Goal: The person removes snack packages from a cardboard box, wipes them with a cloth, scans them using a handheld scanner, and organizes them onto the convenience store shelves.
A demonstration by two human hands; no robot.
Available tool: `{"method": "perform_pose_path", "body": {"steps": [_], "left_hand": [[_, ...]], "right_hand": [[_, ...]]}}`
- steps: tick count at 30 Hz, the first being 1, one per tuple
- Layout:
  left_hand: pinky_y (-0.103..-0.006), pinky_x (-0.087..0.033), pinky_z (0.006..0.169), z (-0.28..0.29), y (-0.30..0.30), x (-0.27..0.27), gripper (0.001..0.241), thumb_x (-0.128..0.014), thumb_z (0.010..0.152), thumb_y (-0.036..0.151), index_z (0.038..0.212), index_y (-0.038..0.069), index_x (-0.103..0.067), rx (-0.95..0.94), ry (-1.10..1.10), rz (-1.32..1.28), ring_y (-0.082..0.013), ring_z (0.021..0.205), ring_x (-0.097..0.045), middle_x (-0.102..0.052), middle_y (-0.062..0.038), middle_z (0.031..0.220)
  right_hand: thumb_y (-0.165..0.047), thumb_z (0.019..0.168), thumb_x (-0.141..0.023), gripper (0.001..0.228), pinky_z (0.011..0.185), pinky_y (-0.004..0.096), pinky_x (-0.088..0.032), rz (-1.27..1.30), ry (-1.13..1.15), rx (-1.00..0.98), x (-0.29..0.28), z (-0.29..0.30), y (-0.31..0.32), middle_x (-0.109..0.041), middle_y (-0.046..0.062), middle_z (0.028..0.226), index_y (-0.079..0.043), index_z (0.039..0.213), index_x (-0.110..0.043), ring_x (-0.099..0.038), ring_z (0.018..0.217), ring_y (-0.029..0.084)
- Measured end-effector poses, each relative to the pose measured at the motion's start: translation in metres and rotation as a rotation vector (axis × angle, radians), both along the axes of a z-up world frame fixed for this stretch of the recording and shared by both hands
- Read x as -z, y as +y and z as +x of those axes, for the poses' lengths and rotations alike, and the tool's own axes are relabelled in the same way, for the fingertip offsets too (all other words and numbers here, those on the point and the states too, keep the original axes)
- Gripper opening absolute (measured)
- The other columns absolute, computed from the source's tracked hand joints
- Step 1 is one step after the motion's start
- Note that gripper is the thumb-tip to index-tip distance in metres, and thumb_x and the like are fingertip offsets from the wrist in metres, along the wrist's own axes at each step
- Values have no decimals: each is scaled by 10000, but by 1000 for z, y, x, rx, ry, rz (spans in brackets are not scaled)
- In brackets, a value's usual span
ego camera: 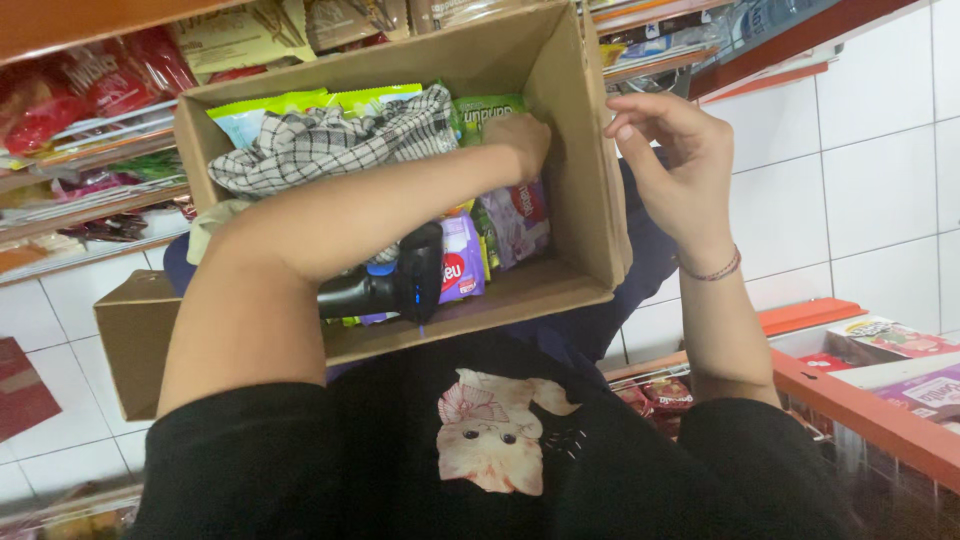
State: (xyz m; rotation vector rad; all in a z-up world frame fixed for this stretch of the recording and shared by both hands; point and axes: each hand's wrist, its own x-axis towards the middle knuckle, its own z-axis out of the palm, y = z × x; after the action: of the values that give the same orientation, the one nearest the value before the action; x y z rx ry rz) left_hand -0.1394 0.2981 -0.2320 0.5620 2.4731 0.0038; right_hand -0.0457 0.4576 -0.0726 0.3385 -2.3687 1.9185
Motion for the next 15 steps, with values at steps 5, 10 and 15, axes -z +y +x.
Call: {"method": "perform_pose_path", "body": {"steps": [5,10,15], "left_hand": [[-385,-590,829,6,-11,-6,248,-707,898,138,1137,117,-766,55,3,-64,-278,1129,-703,-729,-96,1219],[-383,-592,836,19,-13,12,246,-692,934,216,1138,98,-763,88,40,9,-272,1128,-706,-726,-117,1229],[-406,-588,854,27,-13,22,273,-727,890,190,1136,72,-743,5,-36,90,-319,1105,-708,-713,-181,1218]], "right_hand": [[51,1068,-648,203,920,231,-544,4,21,-31,-1,-4,-7,-703,69,1087,39,1267,-685,-665,1024,98],[37,1060,-659,205,908,224,-544,36,34,-26,-3,-6,-14,-710,71,1081,40,1263,-687,-667,1000,92],[41,1039,-659,208,869,213,-532,77,28,1,-5,-8,-21,-715,67,1063,35,1243,-701,-658,952,81]]}}
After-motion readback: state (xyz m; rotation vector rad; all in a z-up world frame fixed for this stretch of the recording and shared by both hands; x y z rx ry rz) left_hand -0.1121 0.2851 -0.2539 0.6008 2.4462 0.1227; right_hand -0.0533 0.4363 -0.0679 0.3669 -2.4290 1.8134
